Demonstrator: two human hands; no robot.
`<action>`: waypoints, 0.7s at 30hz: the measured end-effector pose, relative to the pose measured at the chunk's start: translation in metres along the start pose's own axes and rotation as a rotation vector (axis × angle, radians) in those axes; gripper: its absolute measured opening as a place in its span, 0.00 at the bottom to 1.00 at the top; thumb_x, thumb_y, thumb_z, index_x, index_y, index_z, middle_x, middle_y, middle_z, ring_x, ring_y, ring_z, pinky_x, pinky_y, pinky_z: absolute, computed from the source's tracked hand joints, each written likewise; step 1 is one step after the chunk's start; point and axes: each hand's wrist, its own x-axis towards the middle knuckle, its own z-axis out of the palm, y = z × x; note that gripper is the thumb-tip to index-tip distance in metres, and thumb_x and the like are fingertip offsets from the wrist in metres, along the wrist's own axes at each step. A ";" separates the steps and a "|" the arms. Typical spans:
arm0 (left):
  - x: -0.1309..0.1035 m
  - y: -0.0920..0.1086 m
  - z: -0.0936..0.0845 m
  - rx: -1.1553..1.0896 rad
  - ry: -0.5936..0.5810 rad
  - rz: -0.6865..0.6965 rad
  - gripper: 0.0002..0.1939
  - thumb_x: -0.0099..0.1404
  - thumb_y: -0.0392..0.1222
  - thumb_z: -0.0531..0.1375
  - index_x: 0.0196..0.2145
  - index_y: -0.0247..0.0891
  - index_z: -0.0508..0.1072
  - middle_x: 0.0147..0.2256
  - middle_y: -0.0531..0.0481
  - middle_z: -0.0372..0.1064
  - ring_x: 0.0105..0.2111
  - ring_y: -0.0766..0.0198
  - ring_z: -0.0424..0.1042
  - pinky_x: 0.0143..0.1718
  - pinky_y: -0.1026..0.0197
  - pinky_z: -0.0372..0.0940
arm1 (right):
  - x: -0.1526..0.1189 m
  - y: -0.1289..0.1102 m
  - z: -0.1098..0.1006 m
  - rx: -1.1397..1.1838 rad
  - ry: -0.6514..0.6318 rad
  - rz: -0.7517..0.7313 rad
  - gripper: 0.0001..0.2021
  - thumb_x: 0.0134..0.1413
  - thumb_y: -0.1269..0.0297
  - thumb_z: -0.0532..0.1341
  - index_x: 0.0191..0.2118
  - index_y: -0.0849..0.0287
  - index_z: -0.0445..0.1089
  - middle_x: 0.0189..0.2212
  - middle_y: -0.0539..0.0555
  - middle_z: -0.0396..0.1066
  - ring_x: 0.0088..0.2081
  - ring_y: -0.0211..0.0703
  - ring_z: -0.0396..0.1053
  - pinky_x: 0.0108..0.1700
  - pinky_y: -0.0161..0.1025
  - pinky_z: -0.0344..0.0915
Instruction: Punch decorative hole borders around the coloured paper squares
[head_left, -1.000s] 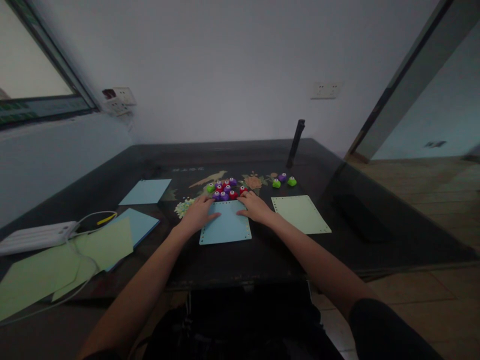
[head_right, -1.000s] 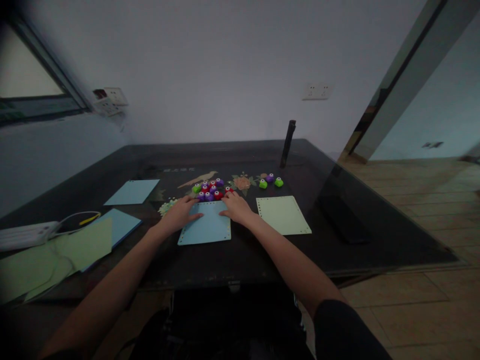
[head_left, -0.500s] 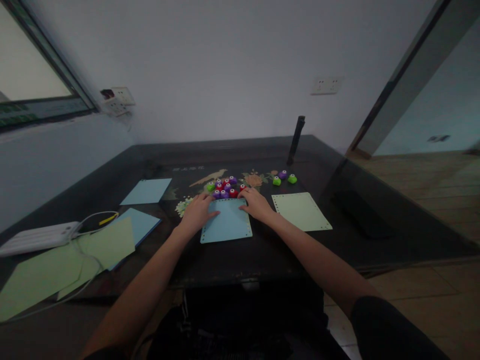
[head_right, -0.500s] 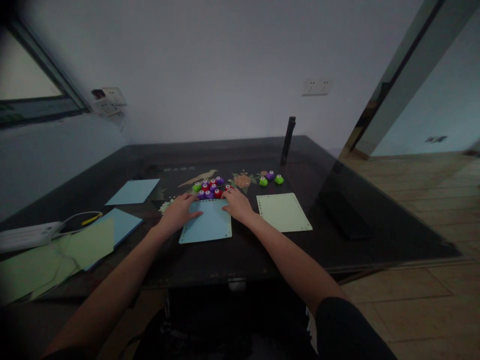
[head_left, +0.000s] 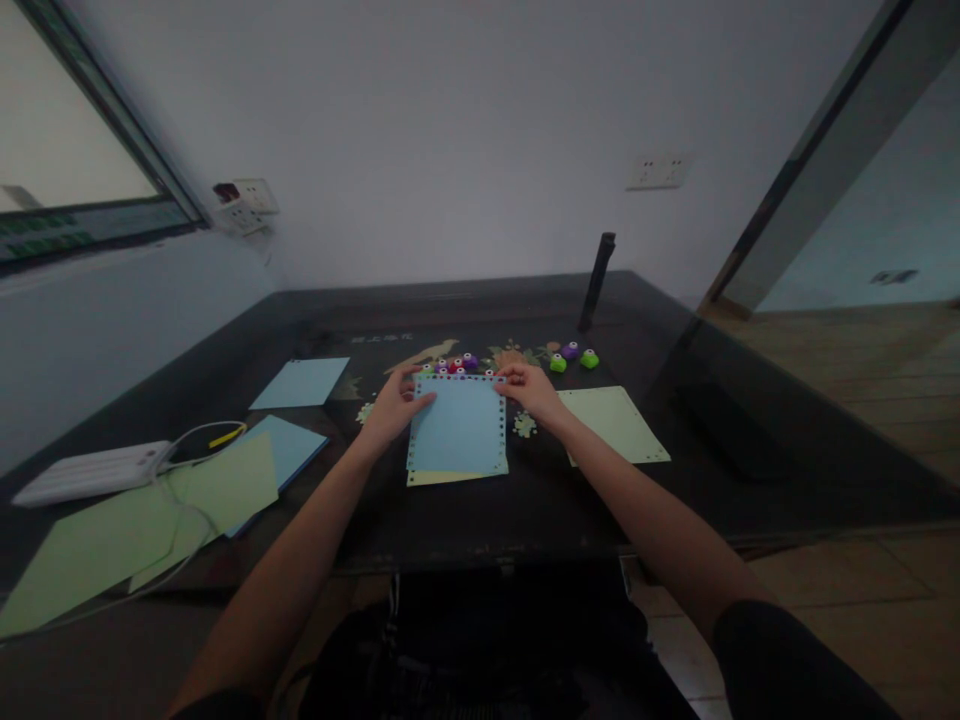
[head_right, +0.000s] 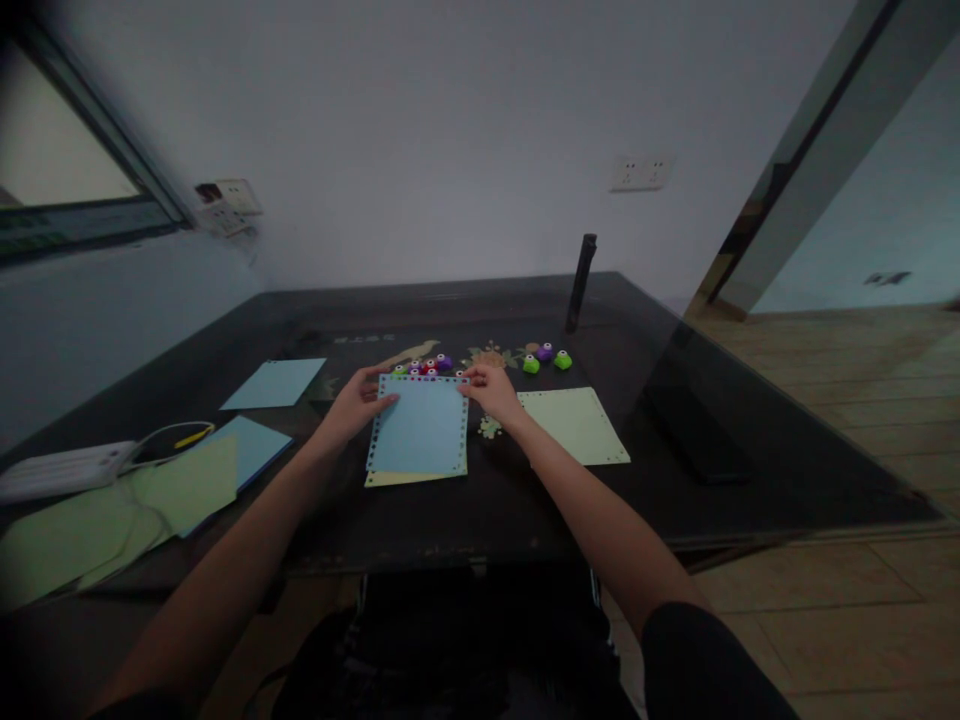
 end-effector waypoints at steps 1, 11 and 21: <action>0.000 0.000 0.001 -0.117 -0.025 -0.042 0.28 0.59 0.44 0.58 0.55 0.35 0.58 0.40 0.42 0.72 0.36 0.58 0.73 0.36 0.54 0.68 | 0.001 -0.002 -0.003 0.044 0.023 -0.001 0.10 0.40 0.64 0.65 0.31 0.59 0.66 0.18 0.44 0.63 0.21 0.34 0.61 0.25 0.33 0.59; -0.011 0.007 0.005 -0.326 -0.251 -0.154 0.20 0.55 0.52 0.60 0.37 0.33 0.74 0.38 0.42 0.75 0.35 0.56 0.74 0.39 0.54 0.68 | 0.005 -0.007 -0.021 0.258 0.211 -0.026 0.18 0.32 0.55 0.68 0.31 0.59 0.66 0.20 0.45 0.65 0.22 0.34 0.62 0.26 0.32 0.58; -0.011 0.015 0.007 -0.312 -0.018 -0.086 0.21 0.55 0.54 0.61 0.34 0.31 0.74 0.33 0.44 0.75 0.30 0.60 0.71 0.35 0.58 0.66 | -0.008 -0.018 -0.012 0.195 -0.172 0.017 0.18 0.43 0.48 0.64 0.28 0.60 0.69 0.23 0.50 0.69 0.22 0.33 0.62 0.24 0.32 0.58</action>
